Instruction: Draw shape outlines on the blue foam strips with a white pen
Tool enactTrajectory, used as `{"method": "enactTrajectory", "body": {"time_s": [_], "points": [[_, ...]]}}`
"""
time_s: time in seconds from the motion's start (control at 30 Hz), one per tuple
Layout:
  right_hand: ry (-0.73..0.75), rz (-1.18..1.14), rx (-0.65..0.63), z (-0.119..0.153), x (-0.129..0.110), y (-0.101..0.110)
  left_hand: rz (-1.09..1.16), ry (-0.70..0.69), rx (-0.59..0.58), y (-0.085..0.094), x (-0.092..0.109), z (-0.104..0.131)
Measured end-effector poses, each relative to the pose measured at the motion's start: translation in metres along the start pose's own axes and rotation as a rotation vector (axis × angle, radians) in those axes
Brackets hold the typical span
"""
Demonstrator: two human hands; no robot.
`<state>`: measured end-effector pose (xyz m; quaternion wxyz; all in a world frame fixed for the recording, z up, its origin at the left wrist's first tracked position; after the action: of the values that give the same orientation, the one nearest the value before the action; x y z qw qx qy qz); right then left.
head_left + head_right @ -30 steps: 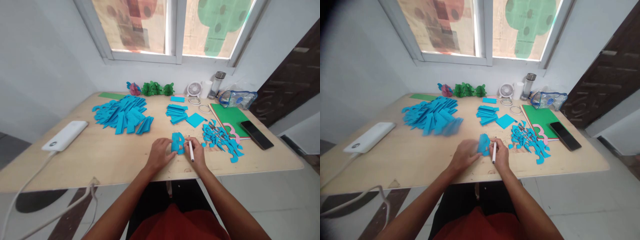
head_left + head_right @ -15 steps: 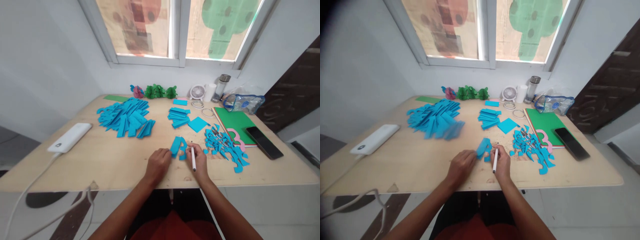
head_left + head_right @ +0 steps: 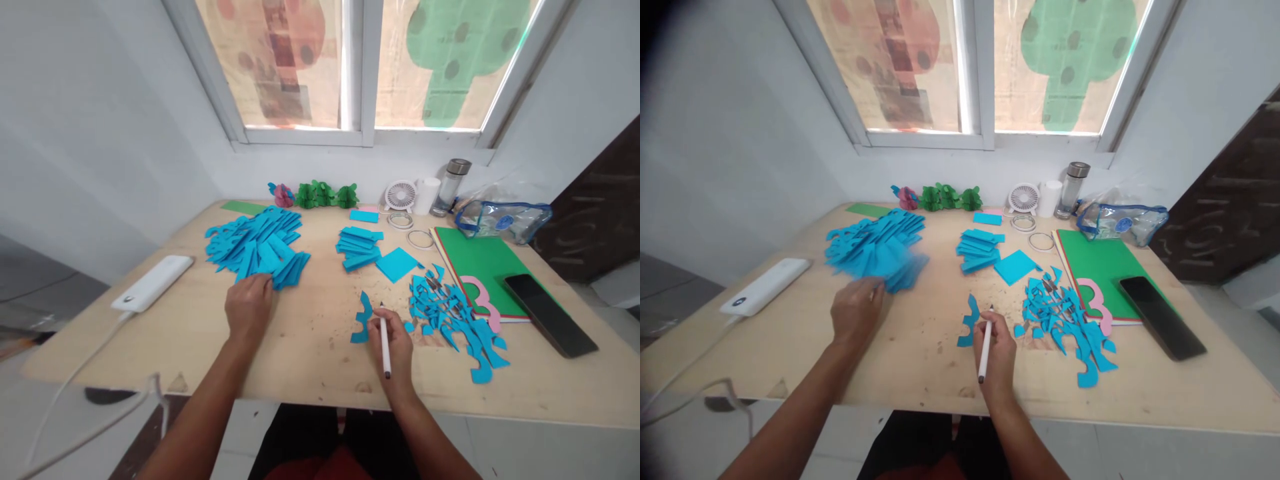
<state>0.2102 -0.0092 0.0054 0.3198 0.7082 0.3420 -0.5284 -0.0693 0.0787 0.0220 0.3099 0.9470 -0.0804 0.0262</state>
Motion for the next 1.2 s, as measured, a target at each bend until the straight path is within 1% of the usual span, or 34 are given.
{"method": "enactTrajectory", "body": {"time_s": [0.1, 0.2, 0.23, 0.37, 0.67, 0.8, 0.93, 1.03, 1.07, 1.1, 1.13, 1.17, 1.2], "points": [[-0.035, 0.008, 0.012, 0.000, 0.002, 0.000, -0.027, 0.015, -0.004, -0.005, 0.000, 0.013], [-0.075, 0.010, 0.053, 0.000, 0.001, 0.001, -0.038, 0.014, -0.021, -0.003, 0.005, 0.023], [-0.086, 0.001, 0.025, -0.001, 0.001, 0.001, -0.033, 0.005, -0.034, -0.003, 0.006, 0.024], [-0.108, -0.035, -0.009, 0.000, -0.003, 0.003, -0.009, -0.040, -0.073, -0.002, 0.006, 0.023], [-0.187, -0.100, -0.072, 0.012, 0.002, 0.007, -0.008, -0.016, -0.093, -0.002, 0.008, 0.023], [-0.228, -0.132, -0.064, 0.016, -0.001, 0.008, -0.005, -0.058, -0.094, -0.001, 0.011, 0.020], [-0.264, -0.153, -0.044, 0.017, -0.005, 0.006, 0.022, -0.115, -0.061, 0.005, 0.012, 0.020], [-0.269, -0.163, -0.026, 0.018, -0.004, 0.004, 0.076, -0.130, -0.014, 0.006, 0.022, 0.019], [-0.265, -0.169, -0.021, 0.018, -0.003, 0.003, 0.104, -0.114, 0.007, 0.004, 0.027, 0.017], [-0.260, -0.176, -0.020, 0.018, -0.001, 0.002, 0.147, -0.114, -0.002, 0.001, 0.035, 0.014], [-0.254, -0.184, -0.024, 0.018, 0.000, 0.001, 0.200, -0.122, -0.031, -0.005, 0.044, 0.010], [-0.247, -0.189, -0.028, 0.018, 0.001, 0.000, 0.244, -0.129, -0.085, -0.012, 0.054, 0.005], [-0.233, -0.193, -0.038, 0.017, 0.003, 0.000, 0.270, -0.148, -0.169, -0.022, 0.065, 0.000]]}}
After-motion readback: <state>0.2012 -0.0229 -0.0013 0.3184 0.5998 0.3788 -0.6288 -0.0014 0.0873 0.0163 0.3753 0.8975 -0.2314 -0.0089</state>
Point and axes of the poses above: each hand's wrist, its own z-axis away from the middle knuckle, its own y-axis out of the back of the hand, x = y × z, the point moved 2 cm from there along -z, towards the middle knuckle, and after that the axes turned 9 degrees about x, right-handed, at the moved point
